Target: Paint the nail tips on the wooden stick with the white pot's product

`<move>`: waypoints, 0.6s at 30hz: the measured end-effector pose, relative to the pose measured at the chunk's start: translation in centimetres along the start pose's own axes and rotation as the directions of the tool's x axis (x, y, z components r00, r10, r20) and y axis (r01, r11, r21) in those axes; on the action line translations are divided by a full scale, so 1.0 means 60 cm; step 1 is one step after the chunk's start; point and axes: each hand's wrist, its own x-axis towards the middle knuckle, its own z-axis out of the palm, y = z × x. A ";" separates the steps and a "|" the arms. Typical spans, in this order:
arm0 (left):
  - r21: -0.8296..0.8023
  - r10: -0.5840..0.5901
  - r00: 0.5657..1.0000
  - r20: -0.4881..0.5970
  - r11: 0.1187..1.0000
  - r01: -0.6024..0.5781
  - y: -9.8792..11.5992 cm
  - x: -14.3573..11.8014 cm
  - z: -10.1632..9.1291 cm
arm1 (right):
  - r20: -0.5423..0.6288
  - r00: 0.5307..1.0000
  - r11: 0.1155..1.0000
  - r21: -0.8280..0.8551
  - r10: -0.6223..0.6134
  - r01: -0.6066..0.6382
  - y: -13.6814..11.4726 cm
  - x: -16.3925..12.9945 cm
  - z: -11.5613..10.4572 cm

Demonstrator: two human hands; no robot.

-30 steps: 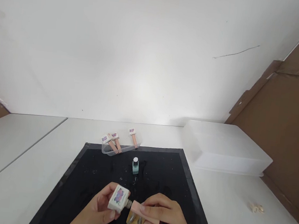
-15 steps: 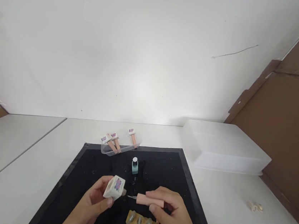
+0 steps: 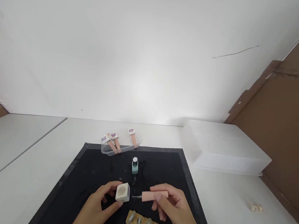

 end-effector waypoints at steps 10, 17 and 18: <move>0.019 0.056 0.998 0.037 0.998 -0.056 -0.020 -0.005 0.000 | 0.069 0.998 1.000 0.014 0.004 -0.005 -0.005 -0.005 -0.003; 0.096 0.148 0.988 0.041 0.984 -0.152 -0.017 -0.005 -0.005 | 0.116 0.989 0.996 0.030 -0.088 0.085 -0.004 -0.004 -0.001; 0.082 0.144 0.989 0.046 0.986 -0.147 -0.015 -0.005 -0.006 | 0.109 0.990 0.995 0.020 -0.094 0.093 -0.004 -0.004 -0.001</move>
